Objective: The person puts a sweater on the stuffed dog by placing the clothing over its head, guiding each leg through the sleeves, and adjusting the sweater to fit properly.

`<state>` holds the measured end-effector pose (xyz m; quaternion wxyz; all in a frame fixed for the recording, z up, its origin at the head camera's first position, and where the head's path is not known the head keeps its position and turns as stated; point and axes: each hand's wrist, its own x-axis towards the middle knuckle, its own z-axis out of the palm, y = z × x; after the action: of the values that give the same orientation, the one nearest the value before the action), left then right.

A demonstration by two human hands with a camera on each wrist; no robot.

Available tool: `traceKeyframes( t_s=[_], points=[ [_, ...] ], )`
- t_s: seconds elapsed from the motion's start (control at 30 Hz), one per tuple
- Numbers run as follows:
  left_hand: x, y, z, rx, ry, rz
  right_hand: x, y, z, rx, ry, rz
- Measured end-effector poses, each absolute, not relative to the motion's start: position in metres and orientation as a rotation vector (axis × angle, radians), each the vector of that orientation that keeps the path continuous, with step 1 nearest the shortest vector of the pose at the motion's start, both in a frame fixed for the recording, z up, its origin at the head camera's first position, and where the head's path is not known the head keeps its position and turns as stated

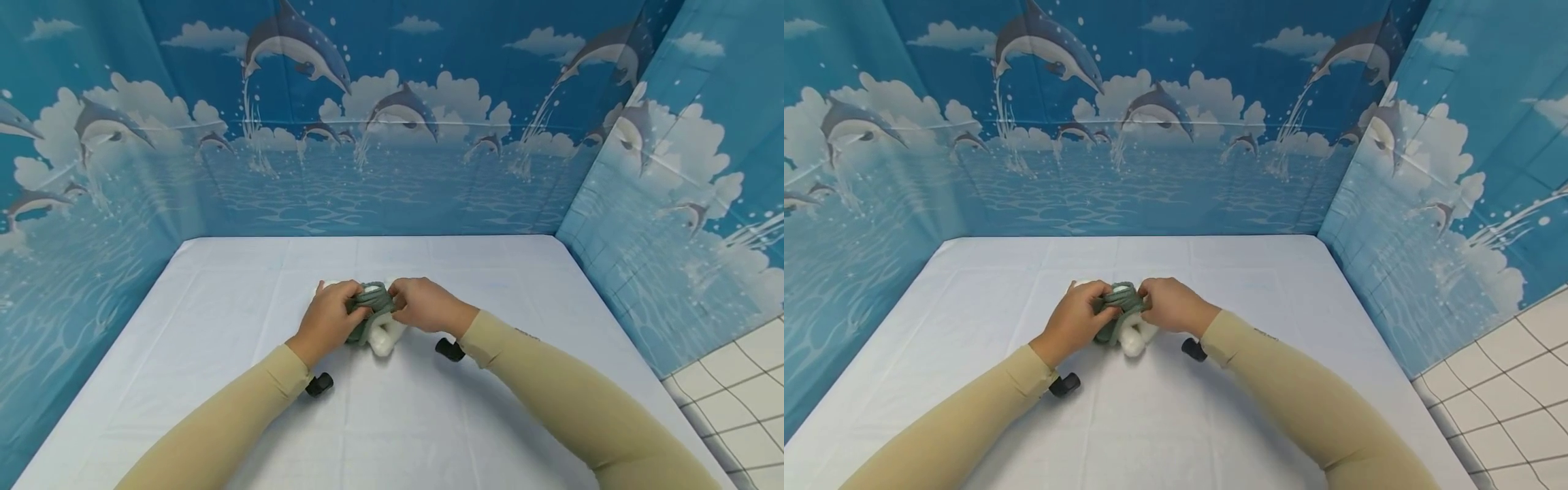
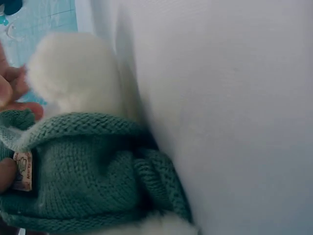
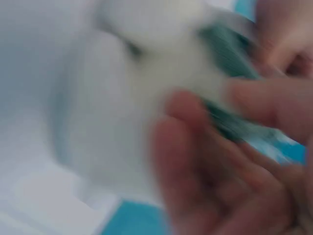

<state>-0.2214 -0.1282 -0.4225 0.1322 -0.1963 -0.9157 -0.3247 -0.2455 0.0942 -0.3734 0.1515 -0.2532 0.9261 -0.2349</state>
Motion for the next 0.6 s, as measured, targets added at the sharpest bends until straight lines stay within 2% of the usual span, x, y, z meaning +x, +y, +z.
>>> traceKeyframes(
  t_s=[0.17,0.37,0.6],
  points=[
    [-0.222,-0.129,-0.421,-0.61,-2.648,-0.907,-0.25,0.092,-0.341,-0.853,2.722,-0.613],
    [-0.221,-0.13,-0.421,-0.601,-2.657,-0.947,-0.26,0.073,-0.342,-1.095,2.74,-0.643],
    [-0.22,-0.129,-0.42,-0.597,-2.675,-0.948,-0.274,0.073,-0.341,-1.004,2.686,-0.558]
  ],
)
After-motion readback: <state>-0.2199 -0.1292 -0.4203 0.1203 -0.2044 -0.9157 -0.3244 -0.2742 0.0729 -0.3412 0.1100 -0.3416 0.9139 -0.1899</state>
